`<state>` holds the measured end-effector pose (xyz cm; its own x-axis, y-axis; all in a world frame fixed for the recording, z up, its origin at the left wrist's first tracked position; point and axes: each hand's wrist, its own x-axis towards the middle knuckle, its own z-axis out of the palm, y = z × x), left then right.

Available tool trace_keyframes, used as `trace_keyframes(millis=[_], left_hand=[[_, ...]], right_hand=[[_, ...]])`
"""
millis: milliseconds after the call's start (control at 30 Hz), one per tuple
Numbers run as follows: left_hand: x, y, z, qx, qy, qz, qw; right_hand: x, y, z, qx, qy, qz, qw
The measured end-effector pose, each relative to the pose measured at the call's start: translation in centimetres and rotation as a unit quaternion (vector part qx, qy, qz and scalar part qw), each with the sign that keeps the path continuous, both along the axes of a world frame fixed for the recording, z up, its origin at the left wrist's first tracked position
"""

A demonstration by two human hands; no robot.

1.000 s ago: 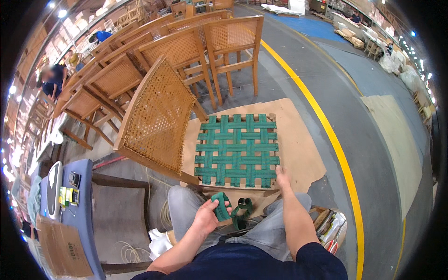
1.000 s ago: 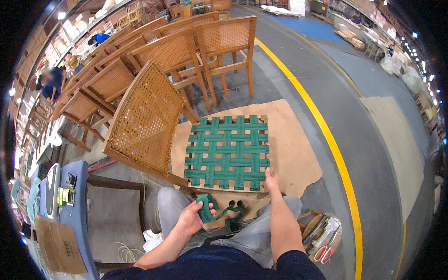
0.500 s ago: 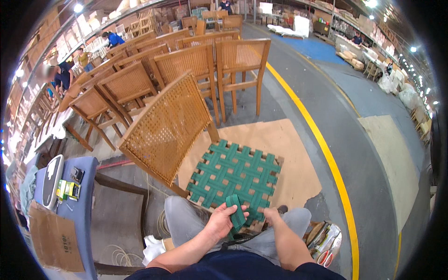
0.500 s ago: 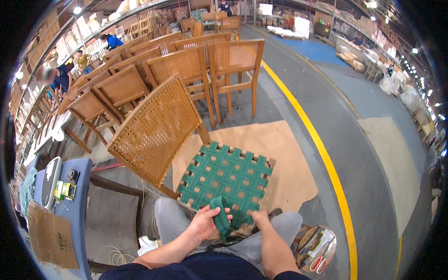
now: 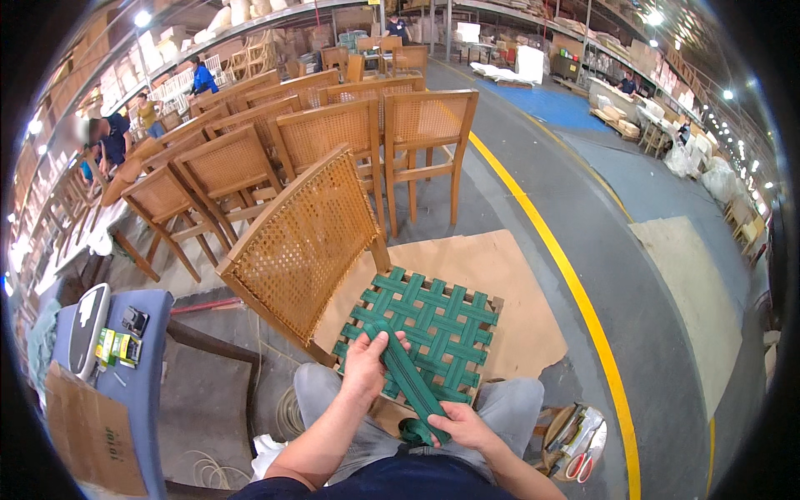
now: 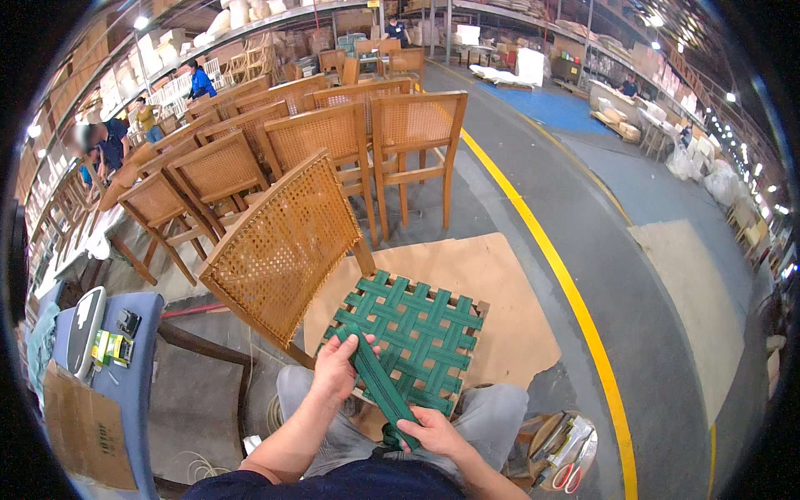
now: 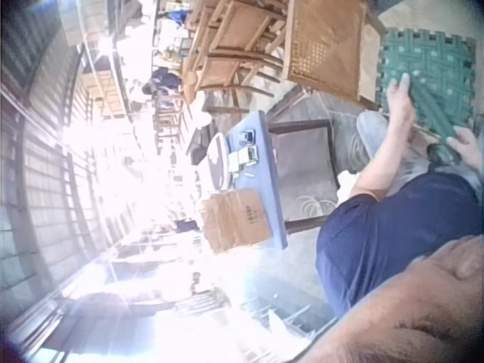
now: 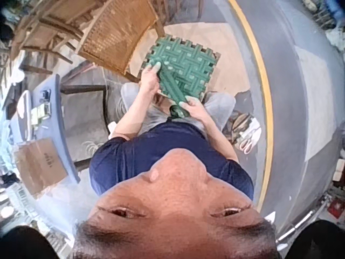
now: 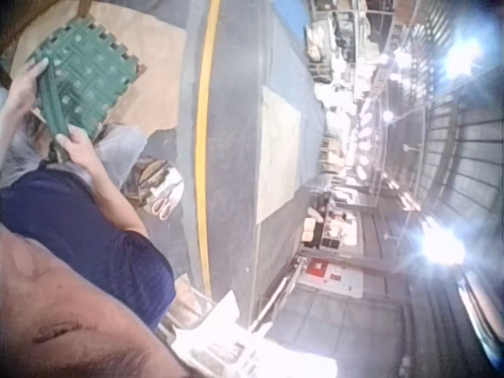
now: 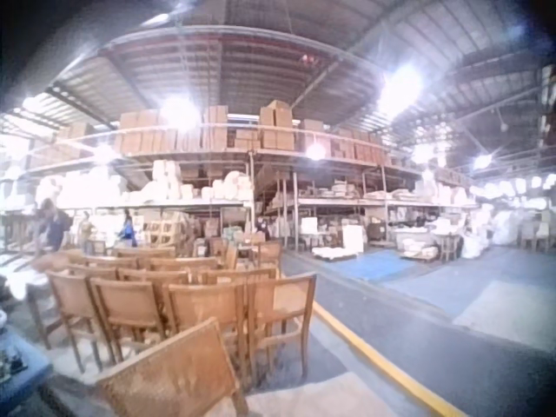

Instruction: The person weaves green straps into a wooden chair seat frame, securing them with a pneumatic staple gun. They repeatedly thread the straps through the existing weave and staple them in place, gradually completing the seat surface.

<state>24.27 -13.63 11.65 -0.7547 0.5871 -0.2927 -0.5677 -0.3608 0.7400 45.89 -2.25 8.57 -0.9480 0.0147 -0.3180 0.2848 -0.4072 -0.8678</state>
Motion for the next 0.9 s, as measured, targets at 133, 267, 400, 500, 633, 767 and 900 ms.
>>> trace_keyframes(millis=[133,267,400,500,633,767,900], left_hand=[[-3.7,-1.8,-3.7,-0.126,0.059,-0.025,0.99],[-5.0,-0.8,-7.1,-0.215,0.061,-0.082,0.971],[-6.6,4.1,-9.2,-0.264,0.076,-0.13,0.953],[-9.5,5.4,-11.9,-0.293,0.064,-0.138,0.944],[-10.1,9.6,-14.3,-0.365,0.085,-0.164,0.912],[-7.8,10.0,-17.2,-0.419,0.094,-0.201,0.88],[-6.3,9.8,-18.7,-0.457,0.181,-0.118,0.863]], right_hand=[[1.7,1.3,-0.6,0.029,-0.083,0.008,0.996],[3.2,2.6,-2.0,0.043,-0.133,-0.02,0.99],[3.6,4.3,-3.7,0.07,-0.183,-0.093,0.976],[2.4,5.0,-4.7,0.131,-0.24,-0.095,0.957],[2.6,7.2,-7.4,0.413,-0.283,-0.069,0.863],[0.2,8.2,-6.3,0.634,-0.166,-0.16,0.738],[-7.0,6.8,-6.9,0.35,-0.086,-0.228,0.905]])
